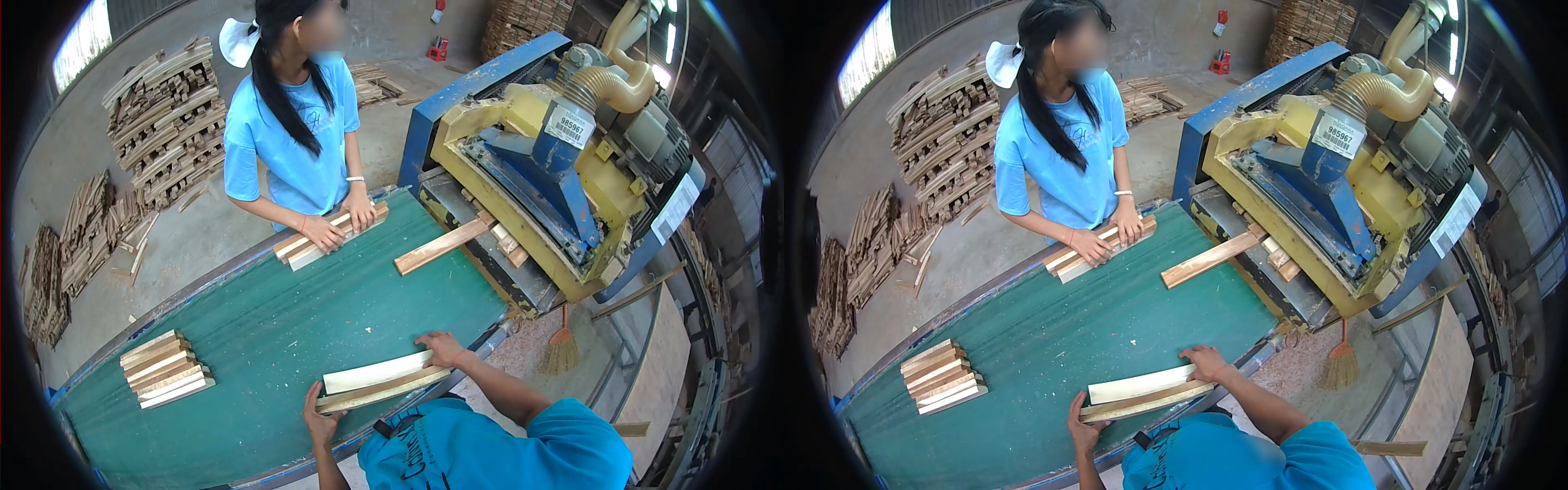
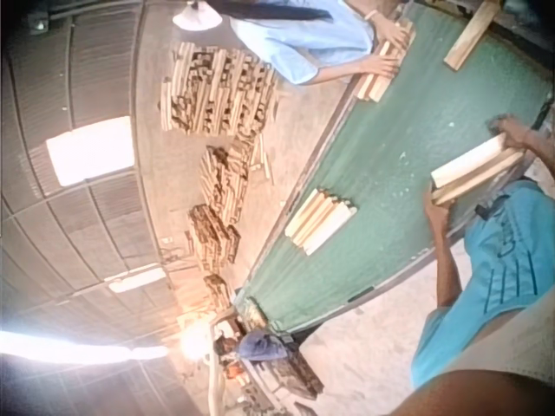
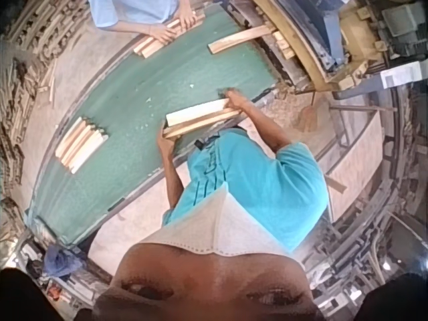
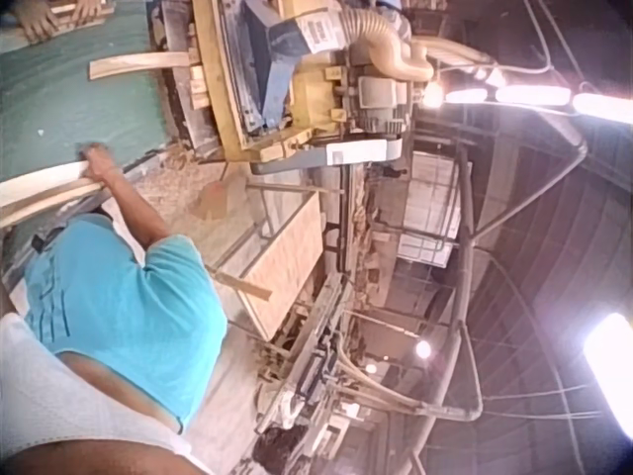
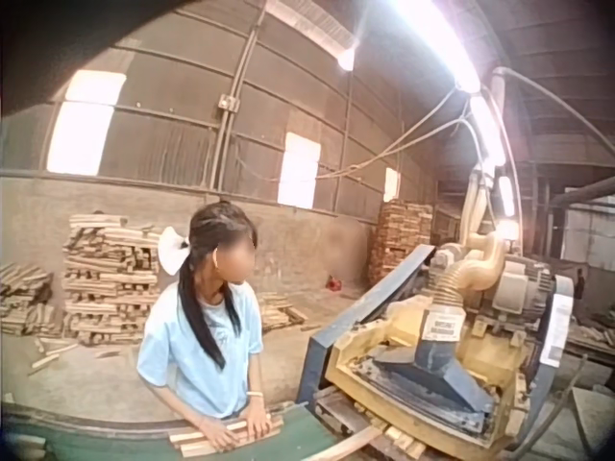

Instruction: Sorting and feeding wooden slats into a thickness planer machine in a wood shop.

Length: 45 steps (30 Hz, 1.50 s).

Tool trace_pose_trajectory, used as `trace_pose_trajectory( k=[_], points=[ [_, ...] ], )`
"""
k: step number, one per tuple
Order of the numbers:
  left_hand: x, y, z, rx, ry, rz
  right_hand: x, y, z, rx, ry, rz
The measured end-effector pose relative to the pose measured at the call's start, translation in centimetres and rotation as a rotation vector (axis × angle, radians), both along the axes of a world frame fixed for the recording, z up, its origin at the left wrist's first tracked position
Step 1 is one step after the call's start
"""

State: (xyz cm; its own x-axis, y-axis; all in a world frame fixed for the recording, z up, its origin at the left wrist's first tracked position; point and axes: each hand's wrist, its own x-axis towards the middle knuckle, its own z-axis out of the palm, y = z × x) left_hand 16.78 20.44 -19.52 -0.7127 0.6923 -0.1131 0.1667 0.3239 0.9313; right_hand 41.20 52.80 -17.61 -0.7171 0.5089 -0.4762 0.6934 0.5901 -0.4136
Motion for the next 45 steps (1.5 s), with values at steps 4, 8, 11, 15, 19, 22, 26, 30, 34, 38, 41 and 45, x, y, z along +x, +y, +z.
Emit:
trace_pose_trajectory(
  k=[4, 8, 11, 15, 19, 22, 26, 30, 34, 38, 41, 45],
  points=[
    [0.7, 1.6, -1.2, 0.045, 0.102, -0.017, -1.5, 0.8, -3.4, -0.264, -0.007, -0.127],
    [1.0, 1.9, -1.5, 0.016, 0.127, 0.015, -1.7, -0.9, -3.5, -0.263, 0.023, 0.023],
    [0.9, 1.6, -1.6, -0.025, 0.112, 0.047, -0.5, -3.8, -0.3, -0.075, 0.042, 0.155],
    [-0.1, 1.4, -2.4, -0.010, 0.036, 0.032, 0.4, -5.8, -0.5, 0.126, 0.080, 0.339],
    [-0.7, 0.6, -1.3, -0.028, 0.105, 0.041, -1.4, -6.8, 1.2, 0.099, 0.090, 0.300],
    [-1.2, 0.3, -1.5, -0.023, 0.102, 0.072, -2.1, -6.6, 0.2, 0.066, 0.088, 0.294],
    [-1.3, -1.0, -1.2, -0.044, 0.134, 0.046, -2.2, -7.5, -1.4, 0.038, 0.092, 0.309],
    [-1.0, -1.7, -1.2, 0.003, 0.198, 0.045, -2.7, -8.8, -1.7, 0.050, 0.096, 0.339],
    [0.0, -3.5, -2.2, 0.045, 0.184, 0.111, -2.6, -8.4, 0.4, 0.188, 0.370, 0.337],
    [1.8, -1.3, -3.2, 0.022, 0.255, 0.168, -2.8, -6.6, 1.1, 0.299, 0.333, 0.350],
    [1.6, -0.2, -2.9, 0.009, 0.305, 0.132, -1.8, -5.2, -0.7, 0.209, 0.272, 0.400],
    [0.8, -1.3, -3.6, 0.028, 0.240, 0.115, -0.4, -1.3, -3.3, -0.120, 0.424, 0.214]
  ],
)
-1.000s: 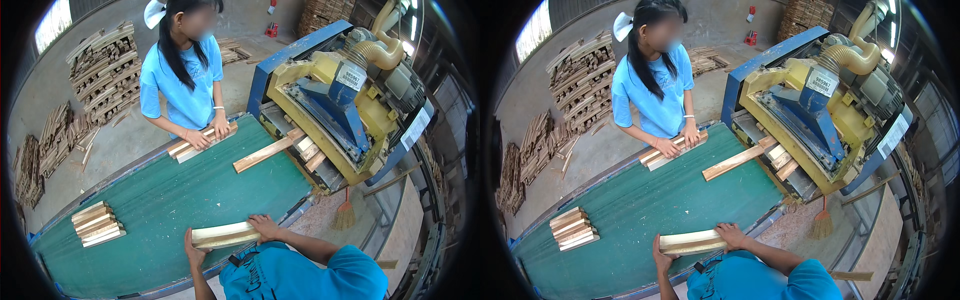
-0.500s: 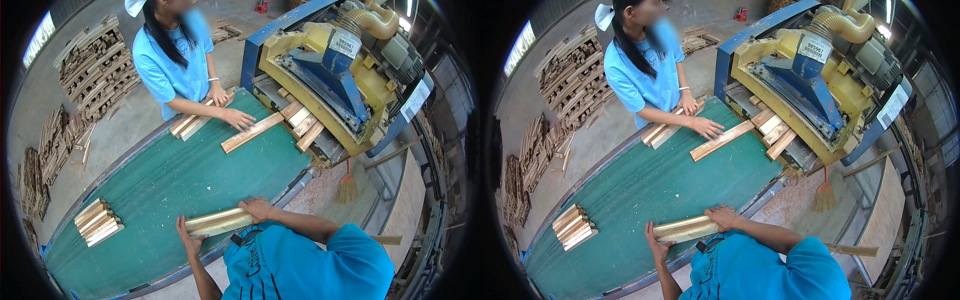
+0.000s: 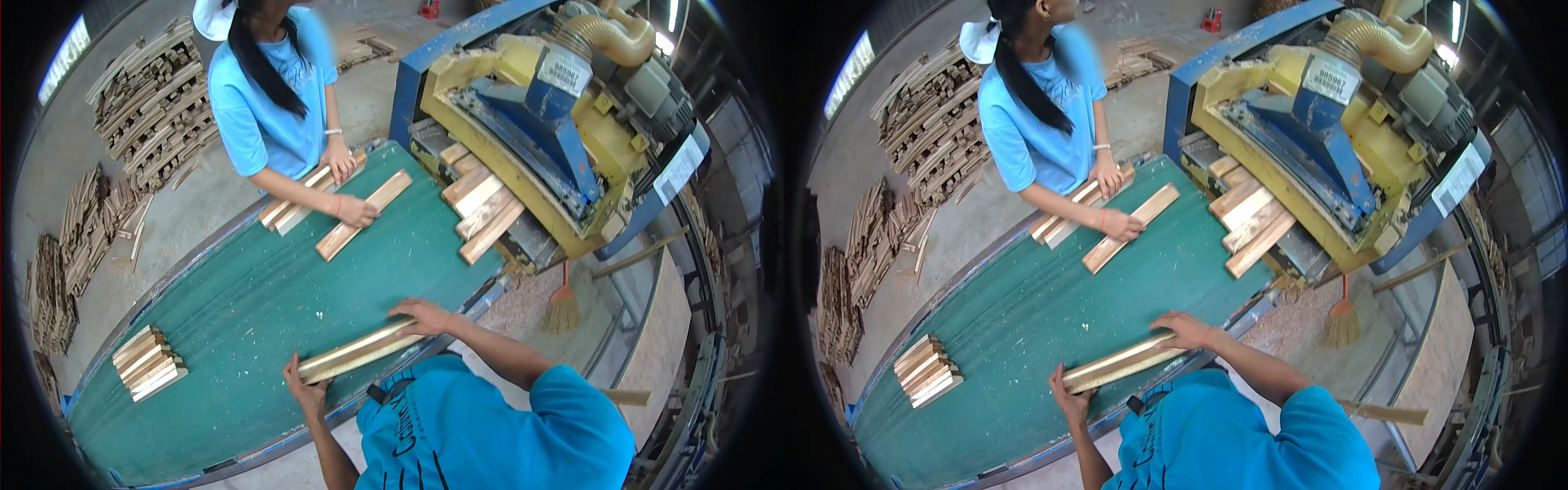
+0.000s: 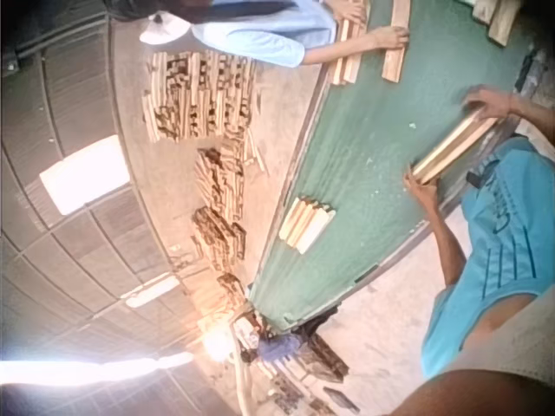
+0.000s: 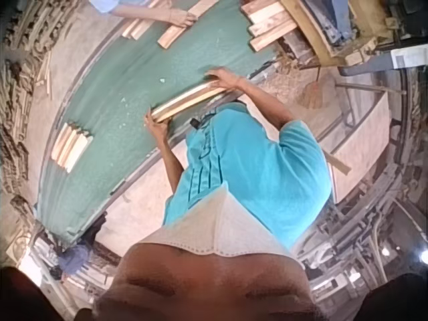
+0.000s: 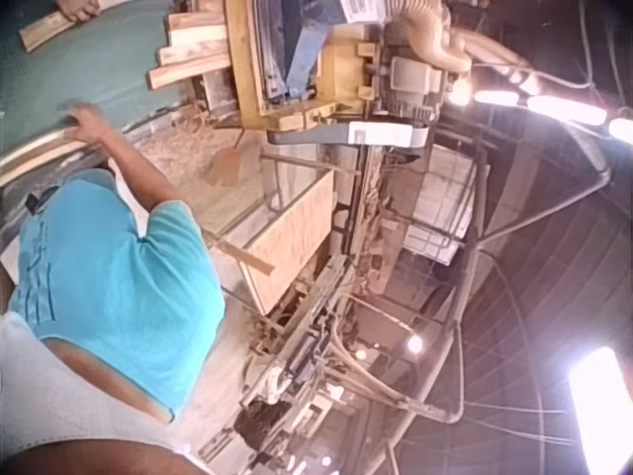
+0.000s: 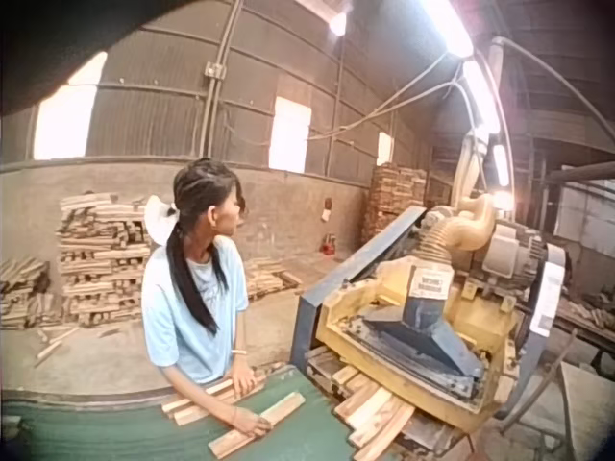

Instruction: Sorting and feeding wooden slats into a thickness planer machine in a wood shop.

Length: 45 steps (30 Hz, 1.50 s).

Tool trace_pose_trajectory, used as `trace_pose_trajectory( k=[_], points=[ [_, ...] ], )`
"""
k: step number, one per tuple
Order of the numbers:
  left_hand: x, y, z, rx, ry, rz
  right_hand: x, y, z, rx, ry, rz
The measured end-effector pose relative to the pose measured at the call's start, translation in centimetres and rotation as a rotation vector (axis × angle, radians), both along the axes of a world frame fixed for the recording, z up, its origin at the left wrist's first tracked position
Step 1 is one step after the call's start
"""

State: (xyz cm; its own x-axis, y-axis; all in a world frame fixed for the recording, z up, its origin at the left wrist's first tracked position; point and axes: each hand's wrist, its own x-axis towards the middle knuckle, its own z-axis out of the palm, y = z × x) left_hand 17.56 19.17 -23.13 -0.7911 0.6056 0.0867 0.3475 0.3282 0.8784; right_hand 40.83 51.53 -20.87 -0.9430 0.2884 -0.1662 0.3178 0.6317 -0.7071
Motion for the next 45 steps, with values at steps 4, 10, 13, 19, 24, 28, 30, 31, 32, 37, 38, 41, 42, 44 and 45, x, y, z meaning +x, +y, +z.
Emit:
trace_pose_trajectory(
  k=[4, 10, 13, 19, 24, 28, 30, 31, 32, 37, 38, 41, 42, 44, 45],
  points=[
    [0.7, 0.2, 2.0, 0.047, -0.020, 0.161, 3.2, 8.9, 2.5, 0.495, -0.261, -0.159],
    [-1.0, -1.7, 0.1, -0.061, -0.040, 0.056, 4.0, 14.5, 3.4, 0.533, -0.696, -0.094],
    [-1.0, -1.8, -0.7, -0.048, -0.075, 0.068, 2.7, 14.4, 3.8, 0.576, -0.780, 0.088],
    [1.2, -0.6, -0.4, -0.017, -0.116, 0.058, 3.0, 14.5, 3.4, 0.755, -0.546, 0.086],
    [2.3, 1.2, -0.3, -0.011, -0.104, -0.005, -0.3, 13.3, 3.0, 0.724, -0.560, 0.124],
    [2.7, 2.7, -1.3, 0.017, -0.076, -0.038, -5.4, 8.4, 2.7, 0.610, -0.443, 0.162],
    [2.9, 3.1, -1.6, 0.027, -0.059, -0.054, -8.5, 4.9, 2.6, 0.476, -0.376, 0.223],
    [2.9, 3.4, -1.4, 0.021, -0.057, -0.054, -9.9, 3.5, 2.4, 0.395, -0.319, 0.250],
    [2.9, 3.6, -1.2, 0.013, -0.057, -0.051, -11.4, 1.8, 2.3, 0.303, -0.274, 0.274],
    [2.3, 3.0, -2.4, 0.134, -0.243, -0.041, -14.7, -3.2, 0.5, 0.066, -0.116, 0.228],
    [2.1, 2.7, -2.0, 0.124, -0.279, -0.036, -14.5, -3.2, 0.8, 0.107, -0.158, 0.196],
    [1.4, 1.9, -2.2, 0.157, -0.289, -0.036, -12.5, -2.8, 0.7, 0.240, -0.252, 0.072],
    [1.2, 1.7, -2.5, 0.180, -0.278, -0.042, -12.1, -2.6, 0.0, 0.229, -0.246, 0.103],
    [0.5, 1.4, -2.2, 0.108, -0.333, -0.062, -11.2, -2.3, -0.4, 0.203, -0.239, 0.168],
    [0.5, 1.4, -2.1, 0.072, -0.361, -0.073, -10.8, -2.7, -0.8, 0.254, -0.137, 0.159]
  ],
)
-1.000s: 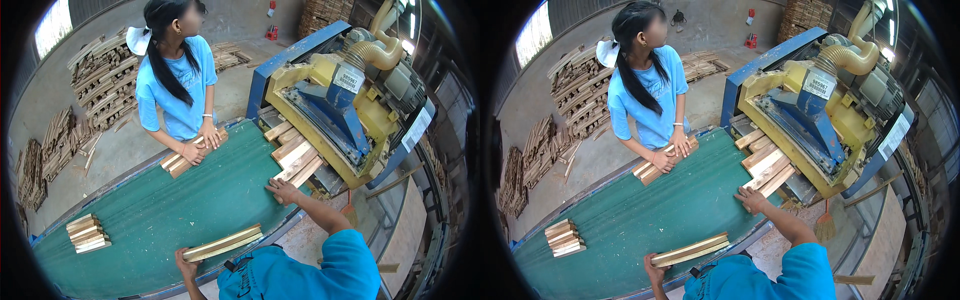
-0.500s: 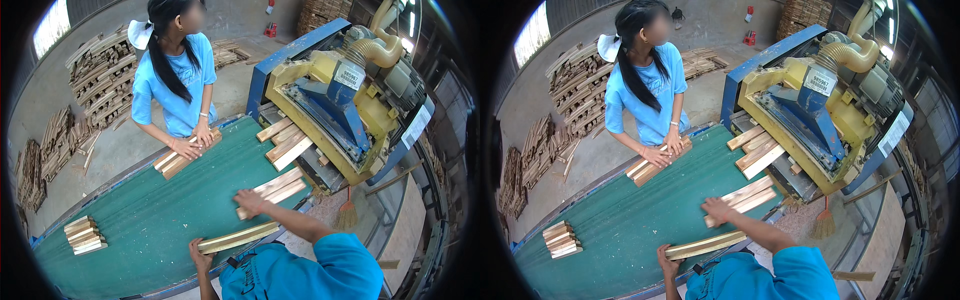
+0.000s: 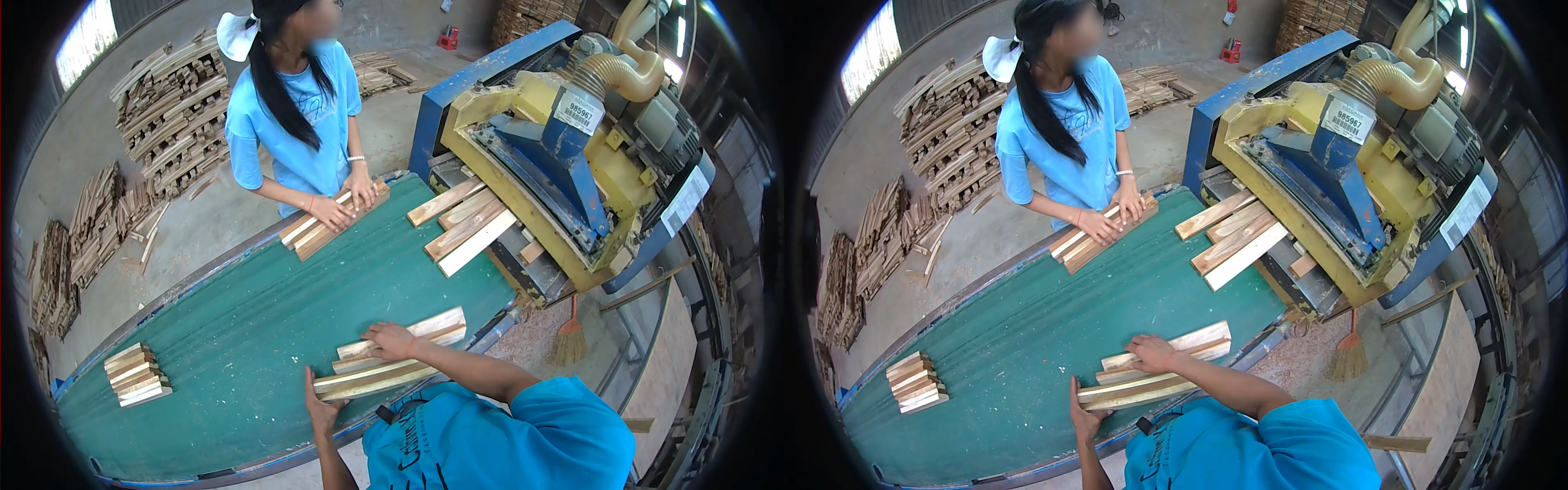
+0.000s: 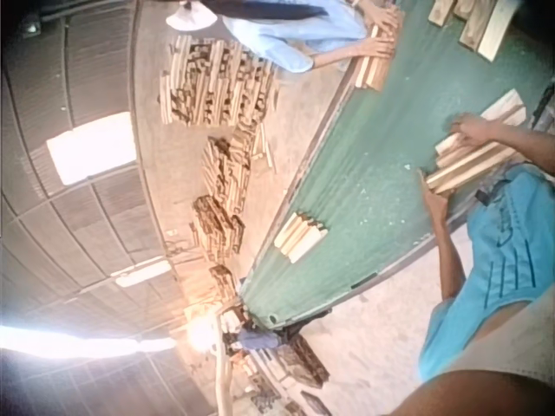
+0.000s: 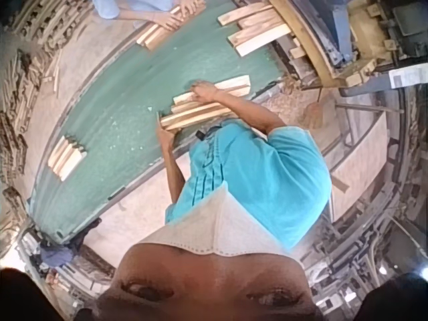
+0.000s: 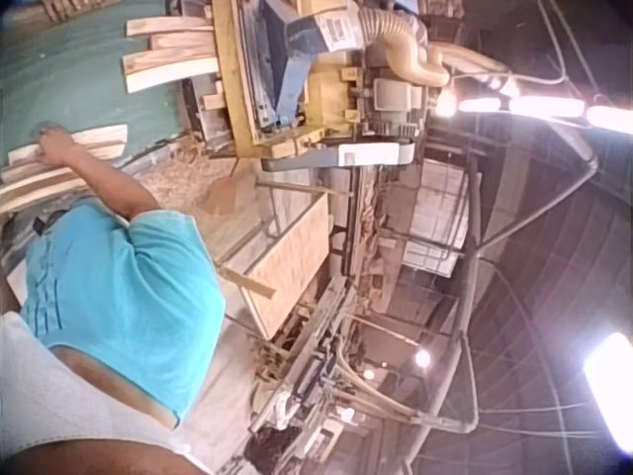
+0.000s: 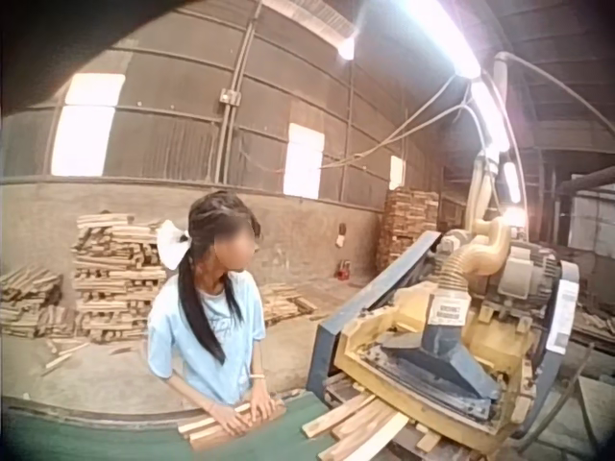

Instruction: Sorting and feeding wooden slats into a thickness planer machine in a wood shop.

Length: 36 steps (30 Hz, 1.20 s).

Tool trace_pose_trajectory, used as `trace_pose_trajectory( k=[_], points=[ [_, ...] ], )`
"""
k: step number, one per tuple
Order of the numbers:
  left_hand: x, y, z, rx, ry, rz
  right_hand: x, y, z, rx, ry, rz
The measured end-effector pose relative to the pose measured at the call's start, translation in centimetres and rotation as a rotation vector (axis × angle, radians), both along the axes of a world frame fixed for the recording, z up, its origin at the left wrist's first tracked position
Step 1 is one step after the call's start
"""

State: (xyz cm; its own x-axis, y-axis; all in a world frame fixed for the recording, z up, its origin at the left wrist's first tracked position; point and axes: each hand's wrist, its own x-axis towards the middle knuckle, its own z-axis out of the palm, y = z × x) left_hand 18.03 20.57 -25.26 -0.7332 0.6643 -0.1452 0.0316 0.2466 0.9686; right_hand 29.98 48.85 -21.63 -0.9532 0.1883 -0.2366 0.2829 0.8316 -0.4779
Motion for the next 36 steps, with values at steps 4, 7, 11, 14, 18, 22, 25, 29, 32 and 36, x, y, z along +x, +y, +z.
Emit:
trace_pose_trajectory(
  k=[4, 7, 11, 14, 18, 22, 25, 29, 32, 36],
  points=[
    [0.1, 0.4, 0.0, 0.018, 0.009, -0.047, 0.0, -2.3, -0.4, 0.021, 0.061, 0.003],
    [1.6, 1.1, 0.6, 0.042, -0.053, -0.072, 0.5, -4.0, -1.1, -0.056, 0.127, 0.002],
    [3.5, 2.3, -0.8, 0.158, 0.027, -0.023, 3.0, -4.2, -1.8, -0.032, 0.162, -0.022],
    [3.6, 1.8, -0.6, 0.100, 0.124, -0.005, 6.7, -1.8, 0.4, 0.023, -0.050, -0.081],
    [3.2, 1.1, -0.6, 0.060, 0.059, 0.021, 13.2, 0.3, 3.5, 0.075, -0.147, -0.029],
    [4.1, 2.9, 1.8, 0.060, 0.061, 0.036, 13.7, -1.5, 5.4, 0.130, -0.237, 0.005],
    [4.0, 2.9, 1.9, 0.047, 0.016, 0.032, 11.8, -1.0, 4.9, 0.086, -0.240, 0.038],
    [3.7, 2.4, 0.6, 0.092, 0.004, 0.103, 9.9, 0.2, 5.7, 0.136, -0.169, 0.081],
    [3.1, 2.4, 0.0, 0.092, 0.064, 0.128, 8.3, 2.4, 4.9, 0.030, -0.169, 0.062],
    [2.2, 1.6, 0.4, 0.002, 0.180, 0.071, 7.0, 9.2, 2.7, -0.041, -0.132, -0.067]
  ],
)
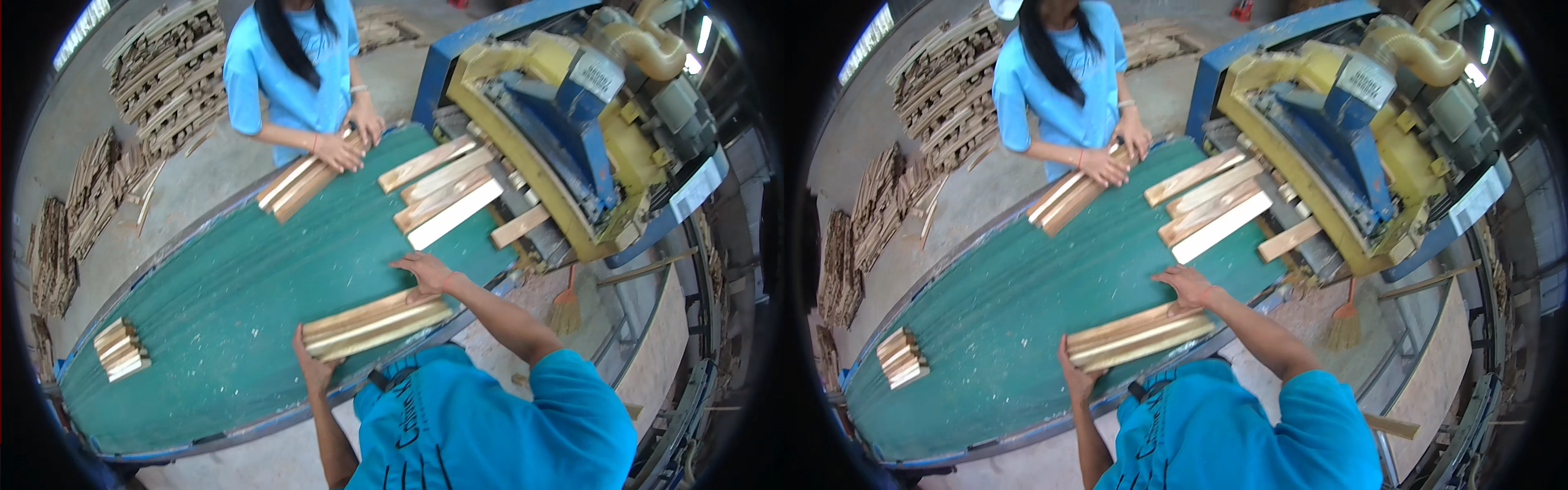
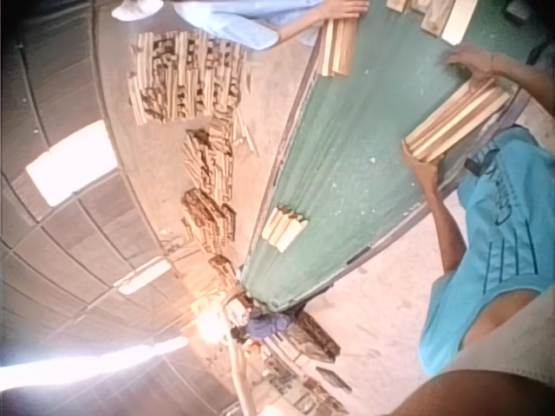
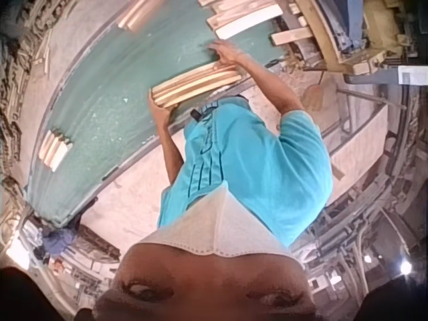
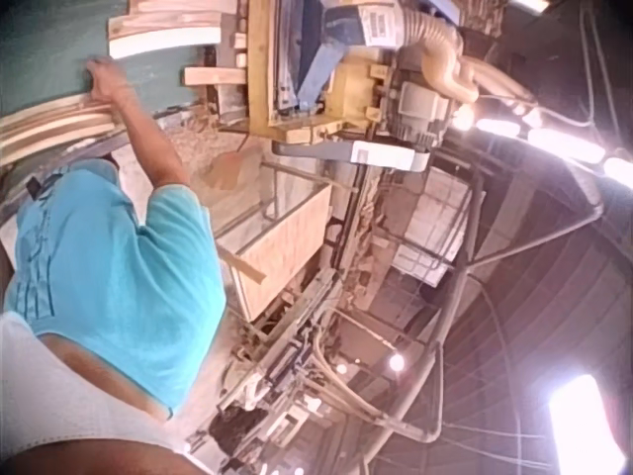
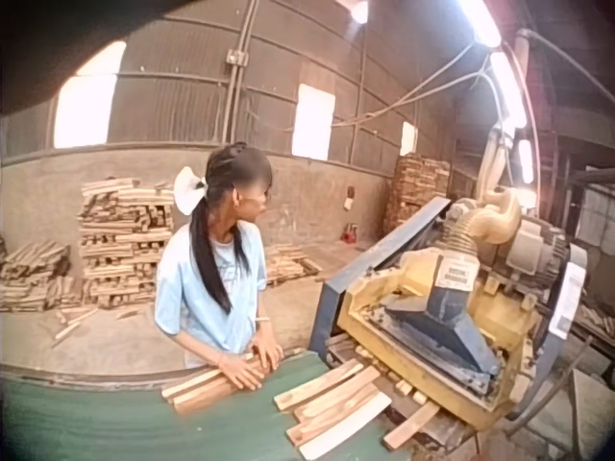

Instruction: Sorting and feeding wooden slats into a thickness planer machine in a wood shop.

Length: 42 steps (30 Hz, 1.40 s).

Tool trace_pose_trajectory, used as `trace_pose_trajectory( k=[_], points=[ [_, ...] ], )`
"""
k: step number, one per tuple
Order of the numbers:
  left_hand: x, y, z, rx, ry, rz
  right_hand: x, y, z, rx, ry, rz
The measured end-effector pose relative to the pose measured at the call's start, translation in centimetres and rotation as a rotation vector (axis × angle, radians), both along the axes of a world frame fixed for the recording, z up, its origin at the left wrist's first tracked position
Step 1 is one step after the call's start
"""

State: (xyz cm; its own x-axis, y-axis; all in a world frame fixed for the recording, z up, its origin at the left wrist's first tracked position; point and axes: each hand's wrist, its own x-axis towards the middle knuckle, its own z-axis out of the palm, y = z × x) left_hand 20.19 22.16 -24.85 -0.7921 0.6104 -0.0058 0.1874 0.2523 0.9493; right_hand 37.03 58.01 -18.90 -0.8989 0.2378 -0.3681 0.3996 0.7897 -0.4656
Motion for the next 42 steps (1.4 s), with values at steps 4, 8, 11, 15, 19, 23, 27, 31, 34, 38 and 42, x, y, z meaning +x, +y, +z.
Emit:
trace_pose_trajectory(
  k=[4, 8, 11, 15, 19, 23, 27, 31, 34, 38, 42],
  points=[
    [-0.2, -0.7, 0.1, 0.049, -0.116, -0.003, -1.7, 7.1, 0.7, 0.207, -0.069, -0.068],
    [-0.8, -1.6, 0.1, 0.044, -0.148, 0.006, -4.6, 9.5, 1.1, 0.415, -0.300, 0.030],
    [-1.2, -1.9, -0.2, 0.056, -0.170, 0.024, -5.9, 9.1, -0.8, 0.509, -0.262, 0.077],
    [-1.6, -2.1, -0.4, 0.051, -0.202, 0.043, -7.5, 7.7, -0.1, 0.521, -0.216, 0.154],
    [-1.9, -1.4, -0.7, 0.030, -0.164, 0.014, -8.8, 4.9, -1.3, 0.480, -0.071, 0.255],
    [-1.3, 0.1, -1.4, 0.025, -0.197, -0.021, -12.6, -0.3, -2.2, 0.253, -0.033, 0.317],
    [-0.4, 1.7, 0.7, 0.058, -0.158, -0.024, -15.0, -4.9, -1.0, 0.048, -0.010, 0.283],
    [-0.8, 0.6, 0.5, 0.045, -0.170, -0.016, -13.5, -5.1, -2.5, 0.062, 0.018, 0.319],
    [-1.0, 0.1, 1.0, 0.032, -0.185, -0.005, -12.4, -3.6, -0.3, 0.024, -0.147, 0.269],
    [-1.7, -0.7, 0.5, 0.063, -0.216, -0.011, -10.5, -1.2, 0.9, 0.149, -0.268, 0.285],
    [-2.1, -1.7, 0.7, 0.034, -0.173, 0.003, -7.2, 1.6, 0.2, 0.279, -0.210, 0.199]
  ],
)
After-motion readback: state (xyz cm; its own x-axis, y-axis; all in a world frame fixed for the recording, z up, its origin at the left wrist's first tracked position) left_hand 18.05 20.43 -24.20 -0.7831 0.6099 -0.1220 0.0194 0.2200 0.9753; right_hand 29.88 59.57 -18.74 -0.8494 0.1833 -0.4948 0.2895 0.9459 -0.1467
